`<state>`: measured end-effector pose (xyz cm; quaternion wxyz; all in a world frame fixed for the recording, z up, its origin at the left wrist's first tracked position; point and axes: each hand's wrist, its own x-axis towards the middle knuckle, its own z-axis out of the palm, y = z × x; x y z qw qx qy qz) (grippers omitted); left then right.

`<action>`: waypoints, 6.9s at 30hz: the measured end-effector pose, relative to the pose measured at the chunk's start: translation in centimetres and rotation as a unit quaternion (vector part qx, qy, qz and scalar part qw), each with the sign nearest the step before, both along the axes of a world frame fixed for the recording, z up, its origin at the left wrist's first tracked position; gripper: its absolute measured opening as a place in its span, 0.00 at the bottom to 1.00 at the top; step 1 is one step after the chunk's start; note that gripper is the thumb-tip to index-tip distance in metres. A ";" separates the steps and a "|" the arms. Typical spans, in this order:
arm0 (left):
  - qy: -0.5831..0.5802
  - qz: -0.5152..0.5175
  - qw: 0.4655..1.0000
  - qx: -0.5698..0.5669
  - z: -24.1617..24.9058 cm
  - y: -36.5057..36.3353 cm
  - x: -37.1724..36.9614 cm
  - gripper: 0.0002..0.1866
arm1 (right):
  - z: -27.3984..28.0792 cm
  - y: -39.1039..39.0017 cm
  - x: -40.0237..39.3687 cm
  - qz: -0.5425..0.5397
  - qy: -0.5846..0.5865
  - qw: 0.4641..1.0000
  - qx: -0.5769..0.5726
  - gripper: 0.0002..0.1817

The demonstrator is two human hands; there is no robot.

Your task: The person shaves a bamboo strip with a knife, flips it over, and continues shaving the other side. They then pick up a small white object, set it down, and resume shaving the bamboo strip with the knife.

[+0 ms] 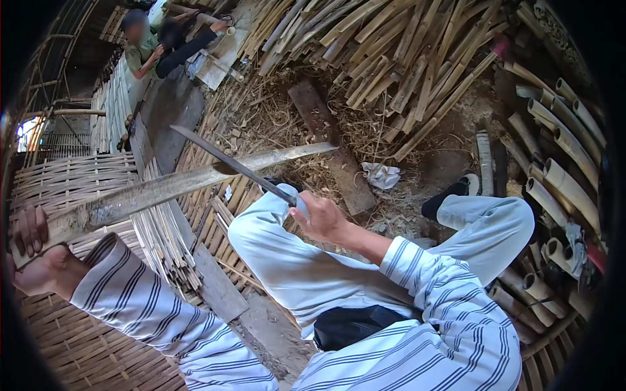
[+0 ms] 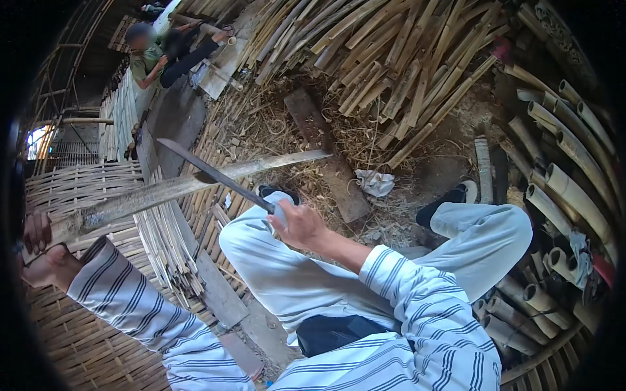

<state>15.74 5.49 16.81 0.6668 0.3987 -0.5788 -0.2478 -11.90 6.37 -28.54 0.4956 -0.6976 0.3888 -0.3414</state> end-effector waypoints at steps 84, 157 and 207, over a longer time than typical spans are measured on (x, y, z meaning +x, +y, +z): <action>-0.069 0.398 0.908 -0.110 -1.1 -0.6 5.2 0.25 | -22.8 -4.1 -8.5 -0.052 0.279 0.909 0.304 0.35; -0.071 0.381 0.910 -0.145 -1.4 0.3 6.7 0.22 | -25.4 -5.7 -8.6 -0.068 0.299 0.916 0.261 0.27; -0.025 0.099 0.922 -0.374 1.9 4.2 8.1 0.13 | -1.6 -6.7 -2.6 0.087 0.057 0.988 0.112 0.27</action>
